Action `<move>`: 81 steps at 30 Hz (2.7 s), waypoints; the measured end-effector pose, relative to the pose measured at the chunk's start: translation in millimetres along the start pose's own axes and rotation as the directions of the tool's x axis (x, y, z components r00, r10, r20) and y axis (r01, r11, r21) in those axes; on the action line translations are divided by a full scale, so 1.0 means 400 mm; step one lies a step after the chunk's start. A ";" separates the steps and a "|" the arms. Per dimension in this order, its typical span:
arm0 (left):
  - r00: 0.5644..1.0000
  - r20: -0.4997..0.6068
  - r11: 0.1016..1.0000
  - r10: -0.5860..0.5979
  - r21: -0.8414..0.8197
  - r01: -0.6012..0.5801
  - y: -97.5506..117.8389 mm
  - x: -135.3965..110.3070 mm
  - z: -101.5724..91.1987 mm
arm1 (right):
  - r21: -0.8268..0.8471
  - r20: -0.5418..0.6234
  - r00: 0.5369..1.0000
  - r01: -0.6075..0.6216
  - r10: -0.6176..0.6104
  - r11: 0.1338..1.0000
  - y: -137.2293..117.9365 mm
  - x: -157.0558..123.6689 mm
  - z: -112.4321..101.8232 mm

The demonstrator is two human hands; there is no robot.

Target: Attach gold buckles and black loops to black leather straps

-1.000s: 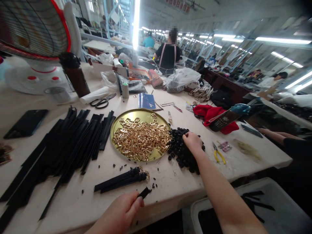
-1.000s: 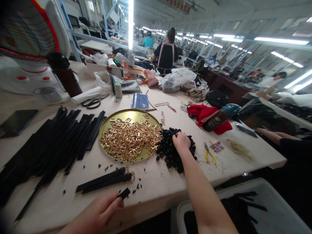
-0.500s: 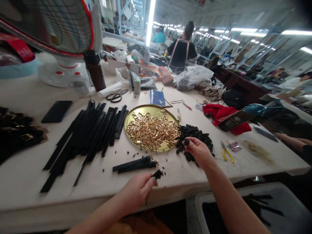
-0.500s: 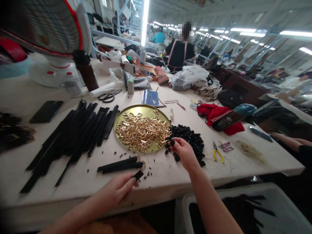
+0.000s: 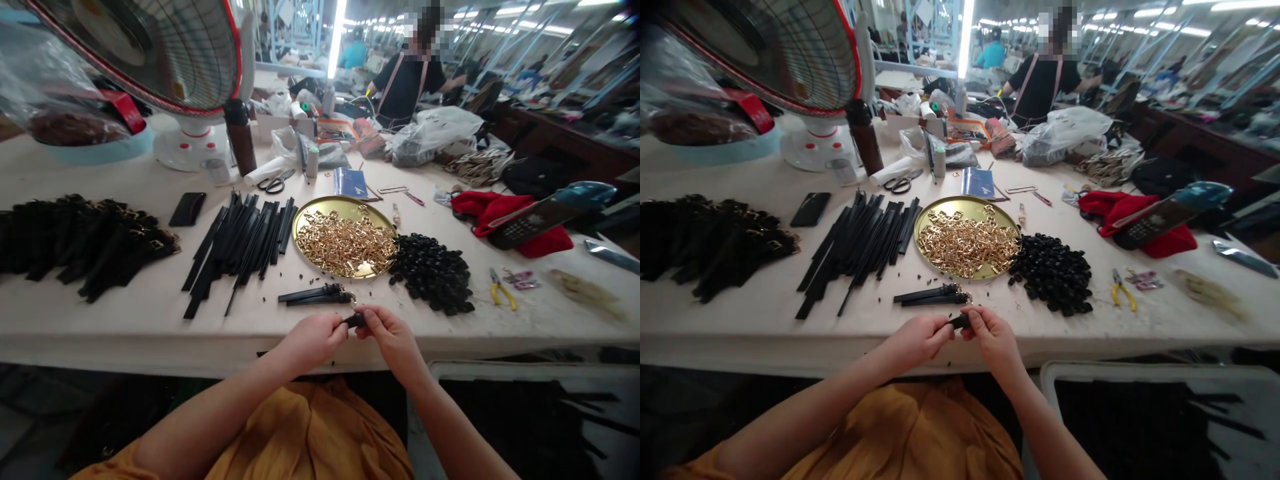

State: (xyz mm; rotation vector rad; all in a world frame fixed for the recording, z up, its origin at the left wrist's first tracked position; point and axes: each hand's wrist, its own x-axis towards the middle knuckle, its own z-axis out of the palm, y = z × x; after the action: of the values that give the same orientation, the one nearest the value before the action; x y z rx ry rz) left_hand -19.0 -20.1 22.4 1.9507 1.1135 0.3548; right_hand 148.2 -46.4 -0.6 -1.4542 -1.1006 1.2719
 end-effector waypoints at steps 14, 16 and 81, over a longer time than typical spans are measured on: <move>0.975 0.220 0.954 -0.011 -0.289 0.076 -0.025 -0.042 -0.007 | 0.329 0.012 0.984 -0.173 0.179 0.928 0.052 -0.040 0.031; 0.992 0.124 0.949 -0.027 -0.308 0.064 -0.024 -0.043 -0.003 | 0.358 0.064 0.981 -0.194 0.184 0.913 0.062 -0.045 0.062; 1.000 0.014 0.999 -0.020 -0.049 0.020 -0.059 -0.059 0.007 | 0.725 0.090 0.935 -0.298 0.342 0.622 0.019 -0.040 0.065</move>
State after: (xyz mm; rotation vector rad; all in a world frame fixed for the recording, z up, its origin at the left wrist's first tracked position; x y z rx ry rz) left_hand -44.2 -34.7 5.9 1.8954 1.1047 0.3539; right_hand 121.5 -61.8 -7.0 -1.0525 -0.1871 1.6547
